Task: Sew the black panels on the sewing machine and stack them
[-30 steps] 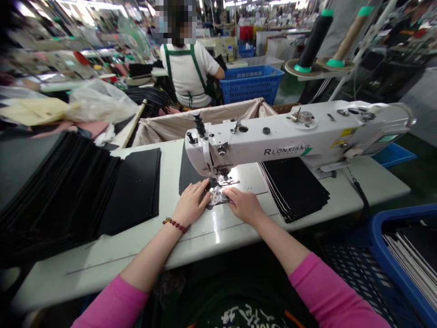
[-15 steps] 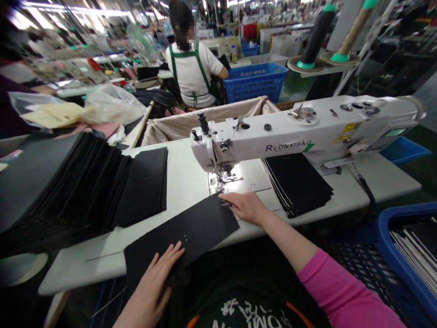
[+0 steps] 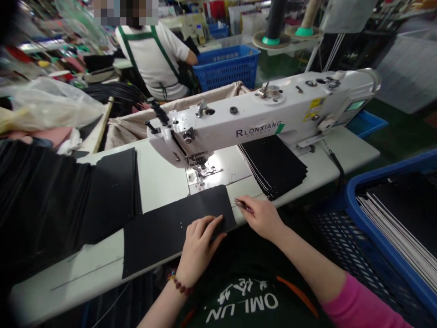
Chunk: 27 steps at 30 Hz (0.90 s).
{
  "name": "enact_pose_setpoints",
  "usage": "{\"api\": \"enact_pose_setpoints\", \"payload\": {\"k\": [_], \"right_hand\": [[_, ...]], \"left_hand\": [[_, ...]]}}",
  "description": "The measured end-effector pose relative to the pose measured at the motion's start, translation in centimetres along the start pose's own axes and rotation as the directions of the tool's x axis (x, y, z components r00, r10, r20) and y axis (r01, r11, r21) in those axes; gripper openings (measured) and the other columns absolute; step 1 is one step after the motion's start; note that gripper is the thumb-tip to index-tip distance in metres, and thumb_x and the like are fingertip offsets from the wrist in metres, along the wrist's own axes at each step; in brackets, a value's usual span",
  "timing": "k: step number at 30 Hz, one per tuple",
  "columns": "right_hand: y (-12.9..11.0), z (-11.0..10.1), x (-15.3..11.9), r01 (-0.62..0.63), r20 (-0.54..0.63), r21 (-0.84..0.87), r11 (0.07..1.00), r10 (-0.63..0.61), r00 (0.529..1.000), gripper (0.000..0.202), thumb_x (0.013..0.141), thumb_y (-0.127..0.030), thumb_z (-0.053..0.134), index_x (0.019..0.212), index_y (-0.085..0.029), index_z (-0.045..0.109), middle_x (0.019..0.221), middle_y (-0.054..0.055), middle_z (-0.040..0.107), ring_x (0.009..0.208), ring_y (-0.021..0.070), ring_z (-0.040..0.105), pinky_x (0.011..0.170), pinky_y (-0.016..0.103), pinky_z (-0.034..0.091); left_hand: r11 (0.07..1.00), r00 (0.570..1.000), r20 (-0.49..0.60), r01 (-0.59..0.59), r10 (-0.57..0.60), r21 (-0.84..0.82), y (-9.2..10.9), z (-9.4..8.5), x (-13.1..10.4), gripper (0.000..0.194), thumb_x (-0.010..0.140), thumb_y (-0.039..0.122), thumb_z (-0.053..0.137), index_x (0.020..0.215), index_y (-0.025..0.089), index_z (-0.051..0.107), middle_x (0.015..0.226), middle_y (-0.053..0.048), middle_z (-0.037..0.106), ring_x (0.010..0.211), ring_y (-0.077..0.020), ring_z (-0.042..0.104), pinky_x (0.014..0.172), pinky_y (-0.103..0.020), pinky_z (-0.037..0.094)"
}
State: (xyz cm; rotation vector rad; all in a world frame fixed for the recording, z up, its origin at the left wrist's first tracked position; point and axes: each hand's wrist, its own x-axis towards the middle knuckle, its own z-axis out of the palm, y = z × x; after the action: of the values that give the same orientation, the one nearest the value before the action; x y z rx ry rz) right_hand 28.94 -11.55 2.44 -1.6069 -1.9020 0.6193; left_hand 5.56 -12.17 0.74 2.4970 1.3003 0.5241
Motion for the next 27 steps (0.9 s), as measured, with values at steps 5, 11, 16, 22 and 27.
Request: {"api": "enact_pose_setpoints", "payload": {"k": [5, 11, 16, 22, 27], "right_hand": [[-0.3, 0.7, -4.3, -0.173, 0.07, -0.058, 0.983, 0.177, 0.982, 0.021, 0.095, -0.042, 0.047, 0.101, -0.025, 0.057, 0.078, -0.001, 0.068, 0.07, 0.0173, 0.066, 0.063, 0.028, 0.046], [-0.8, 1.9, -6.0, -0.132, 0.138, -0.179, 0.975, 0.158, 0.978, 0.016, 0.097, -0.035, 0.043, 0.095, -0.023, 0.054, 0.083, 0.0, 0.067, 0.069, 0.017, 0.064, 0.06, 0.028, 0.04], [-1.2, 2.6, -5.5, -0.086, 0.151, -0.226, 0.97, 0.122, 0.981, 0.017, 0.097, -0.036, 0.045, 0.089, -0.023, 0.052, 0.08, 0.0, 0.066, 0.066, 0.0167, 0.062, 0.057, 0.028, 0.036], [-1.6, 3.0, -4.9, -0.094, 0.137, -0.285, 0.954, 0.137, 0.981, 0.019, 0.099, -0.034, 0.041, 0.088, -0.023, 0.052, 0.077, 0.0, 0.067, 0.065, 0.0172, 0.063, 0.055, 0.028, 0.033], [-1.2, 2.6, -4.7, -0.103, 0.133, -0.267, 0.958, 0.142, 0.981, 0.021, 0.1, -0.032, 0.039, 0.085, -0.024, 0.051, 0.073, -0.002, 0.066, 0.064, 0.0167, 0.064, 0.055, 0.029, 0.034]], "left_hand": [[0.992, 0.998, -0.011, -0.07, 0.07, -0.106, 0.6, 1.3, 1.1, 0.014, 0.095, 0.023, 0.053, 0.097, 0.025, 0.066, 0.093, -0.004, 0.065, 0.088, -0.0212, 0.056, 0.078, -0.037, 0.044], [0.96, 0.998, -0.019, 0.049, -0.056, -0.277, 1.2, 1.1, 1.3, 0.01, 0.094, 0.025, 0.054, 0.095, 0.024, 0.065, 0.095, -0.005, 0.064, 0.09, -0.021, 0.056, 0.08, -0.038, 0.044], [0.952, 0.997, -0.015, 0.072, -0.08, -0.296, 1.5, 0.9, 1.2, 0.008, 0.093, 0.025, 0.056, 0.093, 0.024, 0.064, 0.094, -0.004, 0.064, 0.091, -0.021, 0.056, 0.081, -0.039, 0.043], [0.956, 0.998, -0.018, 0.047, -0.055, -0.289, 1.7, 1.4, 1.1, 0.008, 0.093, 0.023, 0.057, 0.093, 0.025, 0.065, 0.094, -0.002, 0.064, 0.091, -0.0202, 0.056, 0.085, -0.04, 0.043], [0.949, 1.0, -0.011, 0.007, -0.011, -0.316, 0.8, 0.1, 0.1, 0.012, 0.094, 0.021, 0.054, 0.098, 0.025, 0.064, 0.096, -0.004, 0.063, 0.093, -0.0203, 0.056, 0.084, -0.039, 0.045]]}}
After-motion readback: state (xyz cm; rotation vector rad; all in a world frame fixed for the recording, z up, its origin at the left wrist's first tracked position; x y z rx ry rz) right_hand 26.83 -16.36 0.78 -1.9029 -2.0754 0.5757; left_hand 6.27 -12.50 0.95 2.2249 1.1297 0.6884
